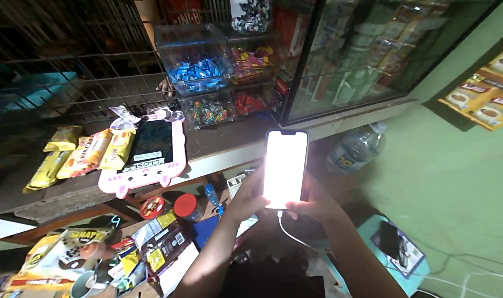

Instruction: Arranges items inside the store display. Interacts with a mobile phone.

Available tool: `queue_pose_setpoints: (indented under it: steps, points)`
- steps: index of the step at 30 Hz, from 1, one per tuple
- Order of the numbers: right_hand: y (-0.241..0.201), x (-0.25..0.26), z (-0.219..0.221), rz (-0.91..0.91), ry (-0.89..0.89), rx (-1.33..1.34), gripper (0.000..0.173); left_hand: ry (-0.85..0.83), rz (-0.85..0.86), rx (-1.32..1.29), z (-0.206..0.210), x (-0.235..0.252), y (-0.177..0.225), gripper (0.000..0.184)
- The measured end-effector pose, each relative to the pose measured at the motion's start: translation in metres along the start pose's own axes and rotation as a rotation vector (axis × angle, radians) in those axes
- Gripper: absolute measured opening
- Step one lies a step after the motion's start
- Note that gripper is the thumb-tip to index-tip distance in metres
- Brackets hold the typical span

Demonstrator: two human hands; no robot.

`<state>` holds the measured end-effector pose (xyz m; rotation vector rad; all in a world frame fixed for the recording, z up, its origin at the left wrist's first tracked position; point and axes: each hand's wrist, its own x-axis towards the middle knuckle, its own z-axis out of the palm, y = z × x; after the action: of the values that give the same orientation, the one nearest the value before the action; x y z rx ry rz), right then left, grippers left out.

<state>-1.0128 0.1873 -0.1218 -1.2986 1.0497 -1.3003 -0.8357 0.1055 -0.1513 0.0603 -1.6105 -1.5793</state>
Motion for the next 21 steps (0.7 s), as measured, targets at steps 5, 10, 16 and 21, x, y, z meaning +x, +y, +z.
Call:
queue_pose_setpoints:
  steps: [5, 10, 16, 21]
  points:
    - [0.002, 0.000, -0.001, -0.040, -0.029, -0.017, 0.065, 0.000, -0.004, -0.002, 0.000, 0.000, 0.001, 0.047]
    - [0.002, -0.003, -0.001, 0.025, 0.019, -0.114, 0.074, 0.027, -0.039, 0.007, 0.003, -0.003, 0.004, 0.052]
    - [0.009, -0.005, -0.007, -0.016, -0.019, -0.072, 0.071, 0.021, -0.053, 0.005, 0.006, -0.002, 0.003, 0.048]
    - [0.004, -0.009, -0.011, 0.001, -0.001, -0.055, 0.070, 0.034, -0.101, -0.005, 0.012, 0.002, 0.001, 0.051]
